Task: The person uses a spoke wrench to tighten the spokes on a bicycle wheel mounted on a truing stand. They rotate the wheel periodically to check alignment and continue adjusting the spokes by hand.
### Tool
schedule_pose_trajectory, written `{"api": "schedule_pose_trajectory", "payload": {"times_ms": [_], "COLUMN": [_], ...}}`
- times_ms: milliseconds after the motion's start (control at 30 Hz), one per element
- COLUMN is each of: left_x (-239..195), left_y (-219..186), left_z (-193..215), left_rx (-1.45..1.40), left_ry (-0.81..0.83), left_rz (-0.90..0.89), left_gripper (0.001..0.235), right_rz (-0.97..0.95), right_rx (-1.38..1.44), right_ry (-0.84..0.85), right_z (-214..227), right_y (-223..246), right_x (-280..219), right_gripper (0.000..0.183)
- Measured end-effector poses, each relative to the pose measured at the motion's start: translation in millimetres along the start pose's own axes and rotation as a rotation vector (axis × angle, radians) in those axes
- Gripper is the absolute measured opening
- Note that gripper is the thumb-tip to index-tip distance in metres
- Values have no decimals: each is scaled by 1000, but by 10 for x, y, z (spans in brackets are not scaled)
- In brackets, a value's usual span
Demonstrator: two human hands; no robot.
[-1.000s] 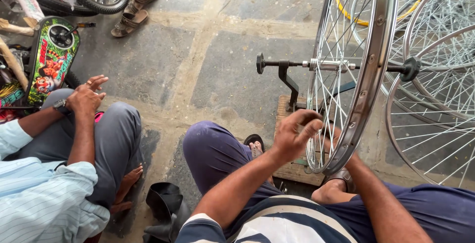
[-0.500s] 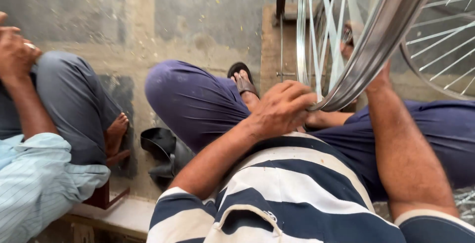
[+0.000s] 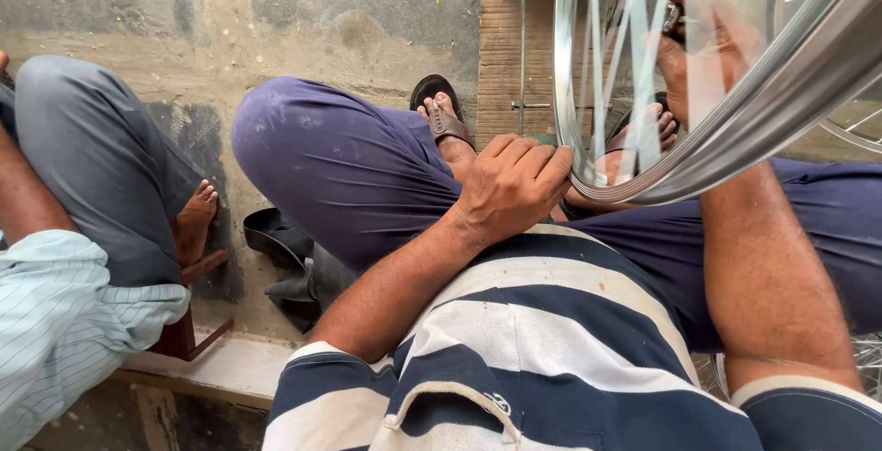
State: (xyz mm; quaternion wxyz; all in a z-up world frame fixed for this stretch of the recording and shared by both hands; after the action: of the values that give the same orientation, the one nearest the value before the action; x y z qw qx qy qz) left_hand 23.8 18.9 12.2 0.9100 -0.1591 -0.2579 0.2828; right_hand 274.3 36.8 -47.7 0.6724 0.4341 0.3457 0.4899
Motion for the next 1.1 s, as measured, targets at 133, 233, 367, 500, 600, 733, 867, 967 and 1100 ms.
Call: {"api": "schedule_pose_trajectory", "payload": {"times_ms": [133,233,367,500,600,733,867,967,1100], "left_x": [-7,-7,-1,-3,-6,-9,-18,-20,-5], "left_y": [2,10,3,0,8,5,7,15,4], "left_z": [-9,-11,-1,-1,-13,-14,-12,-21,11], "left_rx": [-4,-6,0,-1,-6,-6,-10,-16,-40], "left_ry": [5,12,16,23,27,18,20,20,11], "left_rz": [2,5,2,-1,6,1,4,5,15], "left_gripper": [25,25,26,26,28,28,29,29,36], "right_rz": [63,64,119,218,192,145,247,287,35], "right_rx": [-23,-39,-107,-120,-127,-65,3,-124,24], "right_ry": [-4,22,32,56,58,68,38,74,111], "right_z": [3,-1,-32,-28,-14,-27,-62,-69,-67], "right_y": [260,285,151,-8,-125,-259,-356,-407,-505], "right_x": [-12,11,32,17,26,68,103,37,41], "right_gripper": [48,47,45,38,38,41,41,38,37]}}
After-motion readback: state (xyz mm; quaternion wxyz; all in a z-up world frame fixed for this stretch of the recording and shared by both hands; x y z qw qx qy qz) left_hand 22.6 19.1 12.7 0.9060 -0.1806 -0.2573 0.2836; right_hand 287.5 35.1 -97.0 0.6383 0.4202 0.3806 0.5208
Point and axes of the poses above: each hand's wrist, its own x-axis towards the middle knuckle, its own z-axis out of the back of the hand, y = z × x, the point moved 3 cm from there along x, towards the middle knuckle, and after that the axes turned 2 degrees about x, right-handed, at the moved point
